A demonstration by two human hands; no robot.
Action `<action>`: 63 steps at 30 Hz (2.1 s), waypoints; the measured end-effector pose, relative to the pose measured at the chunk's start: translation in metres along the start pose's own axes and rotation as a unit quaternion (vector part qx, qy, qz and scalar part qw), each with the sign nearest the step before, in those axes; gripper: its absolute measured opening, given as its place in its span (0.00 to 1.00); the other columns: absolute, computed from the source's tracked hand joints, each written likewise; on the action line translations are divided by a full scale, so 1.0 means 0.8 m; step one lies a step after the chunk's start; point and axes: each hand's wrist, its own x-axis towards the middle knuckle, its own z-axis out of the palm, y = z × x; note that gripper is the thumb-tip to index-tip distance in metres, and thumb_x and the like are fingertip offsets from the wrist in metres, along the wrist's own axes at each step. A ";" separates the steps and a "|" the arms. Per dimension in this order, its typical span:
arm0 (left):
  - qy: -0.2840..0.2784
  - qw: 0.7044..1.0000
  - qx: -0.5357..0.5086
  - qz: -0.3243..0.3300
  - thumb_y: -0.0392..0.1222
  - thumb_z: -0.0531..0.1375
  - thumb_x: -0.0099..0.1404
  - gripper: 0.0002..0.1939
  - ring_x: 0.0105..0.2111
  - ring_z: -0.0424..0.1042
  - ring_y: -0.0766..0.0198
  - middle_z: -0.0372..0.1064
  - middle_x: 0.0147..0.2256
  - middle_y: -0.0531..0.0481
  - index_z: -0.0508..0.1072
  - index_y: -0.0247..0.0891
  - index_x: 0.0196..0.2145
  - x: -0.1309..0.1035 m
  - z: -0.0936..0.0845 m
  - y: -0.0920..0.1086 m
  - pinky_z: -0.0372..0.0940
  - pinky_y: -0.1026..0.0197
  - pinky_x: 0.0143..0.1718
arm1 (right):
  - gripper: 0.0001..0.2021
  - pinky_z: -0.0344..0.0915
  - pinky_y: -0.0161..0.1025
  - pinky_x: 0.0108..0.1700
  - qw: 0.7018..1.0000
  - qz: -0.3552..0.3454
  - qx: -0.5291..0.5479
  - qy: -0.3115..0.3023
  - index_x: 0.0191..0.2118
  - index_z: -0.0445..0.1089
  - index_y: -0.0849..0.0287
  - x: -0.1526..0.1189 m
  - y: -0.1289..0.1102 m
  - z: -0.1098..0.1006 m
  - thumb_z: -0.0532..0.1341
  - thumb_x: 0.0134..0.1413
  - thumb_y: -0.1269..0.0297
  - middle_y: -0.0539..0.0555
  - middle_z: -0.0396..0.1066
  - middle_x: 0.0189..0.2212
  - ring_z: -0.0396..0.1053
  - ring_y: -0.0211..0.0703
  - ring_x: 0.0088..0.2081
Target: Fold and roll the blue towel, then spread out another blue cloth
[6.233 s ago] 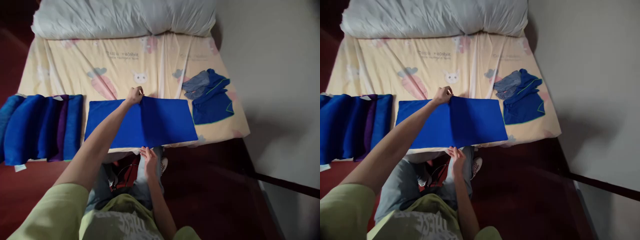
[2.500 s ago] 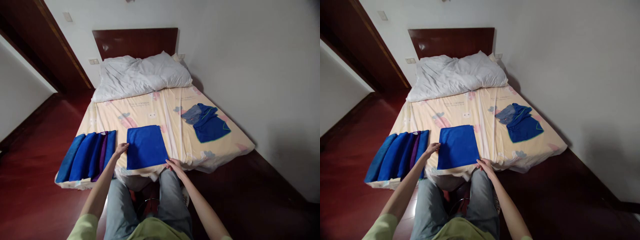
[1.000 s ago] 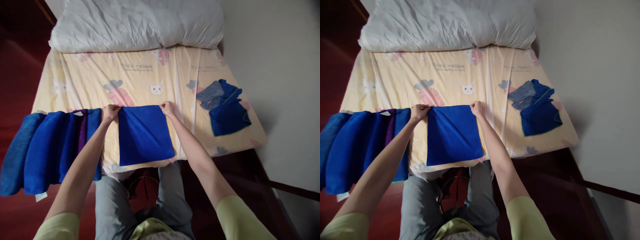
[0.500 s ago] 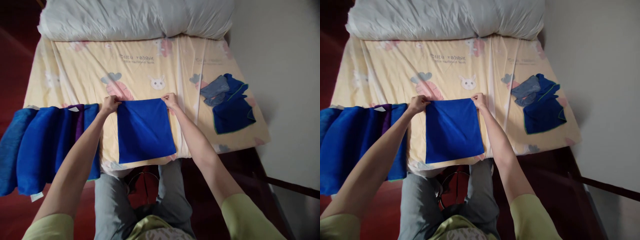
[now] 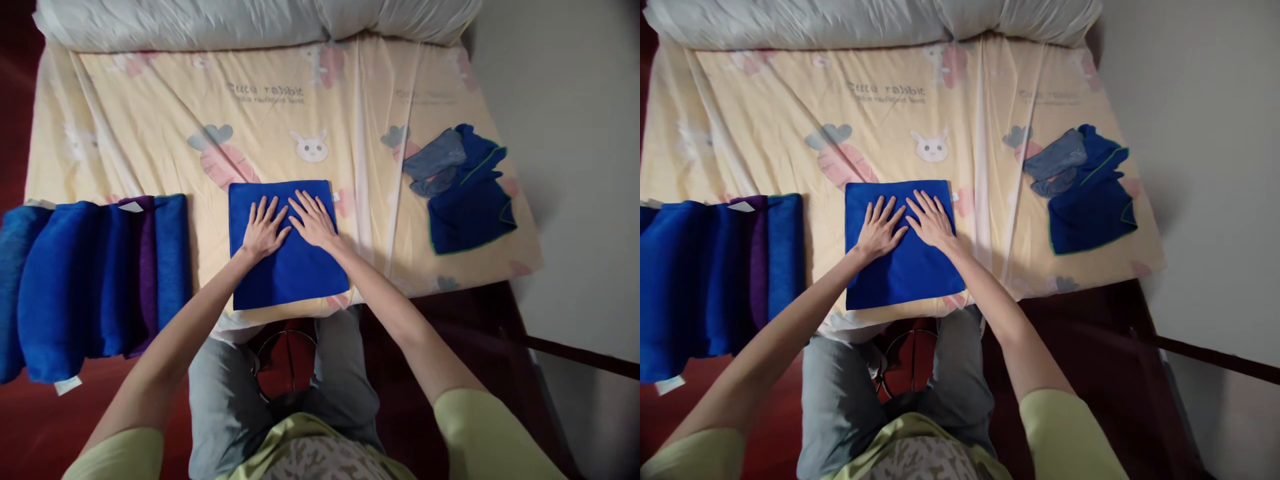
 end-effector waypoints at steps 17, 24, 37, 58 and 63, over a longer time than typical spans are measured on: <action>0.048 0.995 0.067 -0.064 0.51 0.48 0.75 0.33 0.74 0.36 0.47 0.36 0.74 0.44 0.51 0.40 0.73 -0.231 -0.004 0.046 0.42 0.36 0.73 | 0.30 0.41 0.56 0.77 0.998 -0.025 -0.038 0.041 0.75 0.46 0.57 -0.215 -0.045 0.021 0.48 0.73 0.56 0.54 0.42 0.75 0.40 0.49 0.76; 0.035 0.995 0.091 0.000 0.51 0.50 0.75 0.34 0.73 0.44 0.48 0.43 0.73 0.38 0.51 0.34 0.73 -0.308 -0.013 0.030 0.48 0.39 0.72 | 0.32 0.44 0.59 0.76 0.997 -0.042 -0.021 0.059 0.75 0.46 0.57 -0.286 -0.027 0.015 0.52 0.71 0.56 0.56 0.45 0.74 0.44 0.51 0.75; -0.026 0.994 0.096 0.053 0.26 0.50 0.59 0.38 0.71 0.51 0.53 0.55 0.69 0.42 0.63 0.36 0.68 -0.283 -0.002 0.021 0.52 0.44 0.71 | 0.29 0.58 0.56 0.72 0.992 -0.045 0.030 0.117 0.63 0.70 0.61 -0.290 -0.017 0.032 0.57 0.54 0.80 0.62 0.67 0.63 0.62 0.52 0.68; 0.154 0.979 -0.100 -0.084 0.32 0.51 0.48 0.28 0.54 0.74 0.54 0.77 0.50 0.46 0.77 0.39 0.46 -0.253 -0.019 -0.008 0.68 0.46 0.61 | 0.27 0.72 0.50 0.58 0.922 0.078 0.255 0.281 0.43 0.81 0.56 -0.256 -0.002 0.040 0.55 0.38 0.79 0.56 0.80 0.45 0.76 0.49 0.50; 0.173 0.978 -0.077 -0.090 0.33 0.52 0.53 0.22 0.54 0.73 0.54 0.76 0.50 0.44 0.76 0.39 0.44 -0.251 -0.019 -0.001 0.68 0.49 0.59 | 0.20 0.72 0.48 0.56 0.913 0.064 0.292 0.278 0.36 0.81 0.56 -0.256 0.007 0.035 0.56 0.40 0.77 0.56 0.81 0.42 0.77 0.49 0.47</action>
